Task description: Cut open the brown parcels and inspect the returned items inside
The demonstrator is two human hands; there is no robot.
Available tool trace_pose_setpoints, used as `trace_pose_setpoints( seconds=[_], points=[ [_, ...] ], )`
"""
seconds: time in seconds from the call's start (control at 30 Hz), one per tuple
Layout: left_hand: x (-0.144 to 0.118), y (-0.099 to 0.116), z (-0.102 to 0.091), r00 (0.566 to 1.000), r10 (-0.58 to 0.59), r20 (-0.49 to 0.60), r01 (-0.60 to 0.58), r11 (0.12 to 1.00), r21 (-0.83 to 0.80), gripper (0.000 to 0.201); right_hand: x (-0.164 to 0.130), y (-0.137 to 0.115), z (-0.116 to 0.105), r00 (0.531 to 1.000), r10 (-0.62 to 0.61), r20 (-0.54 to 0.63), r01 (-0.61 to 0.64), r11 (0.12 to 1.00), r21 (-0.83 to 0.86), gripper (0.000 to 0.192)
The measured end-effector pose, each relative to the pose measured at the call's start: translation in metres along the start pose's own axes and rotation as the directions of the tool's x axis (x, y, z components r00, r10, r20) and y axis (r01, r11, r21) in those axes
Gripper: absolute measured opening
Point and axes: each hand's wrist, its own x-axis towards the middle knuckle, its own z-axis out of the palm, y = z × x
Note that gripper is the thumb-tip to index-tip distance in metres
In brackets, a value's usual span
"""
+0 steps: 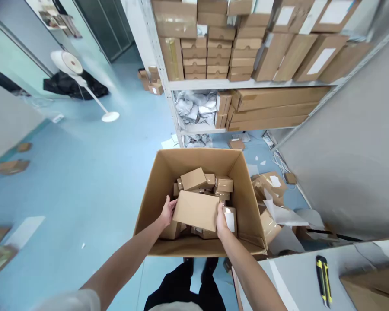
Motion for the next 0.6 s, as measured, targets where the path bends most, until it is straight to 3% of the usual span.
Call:
trace_pose_setpoints(
  seconds=[0.1, 0.27, 0.47, 0.6],
  points=[
    [-0.037, 0.019, 0.014, 0.989, 0.145, 0.02, -0.144, 0.989, -0.04, 0.076, -0.034, -0.01, 0.005, 0.998, 0.034, -0.045, -0.03, 0.996, 0.085, 0.078],
    [-0.072, 0.025, 0.034, 0.938, 0.319, 0.138, -0.333, 0.938, 0.092, 0.07, -0.08, -0.004, -0.004, 0.989, -0.126, -0.075, 0.136, 0.979, 0.153, 0.072],
    [-0.08, 0.008, 0.056, 0.87, 0.262, 0.416, -0.358, 0.918, 0.169, 0.074, -0.124, 0.012, -0.035, 0.969, -0.165, -0.185, 0.205, 0.953, 0.225, 0.069],
    [-0.086, -0.006, 0.082, 0.803, 0.254, 0.54, -0.385, 0.912, 0.143, 0.071, -0.155, 0.019, -0.061, 0.937, -0.185, -0.295, 0.263, 0.931, 0.252, 0.067]
  ],
)
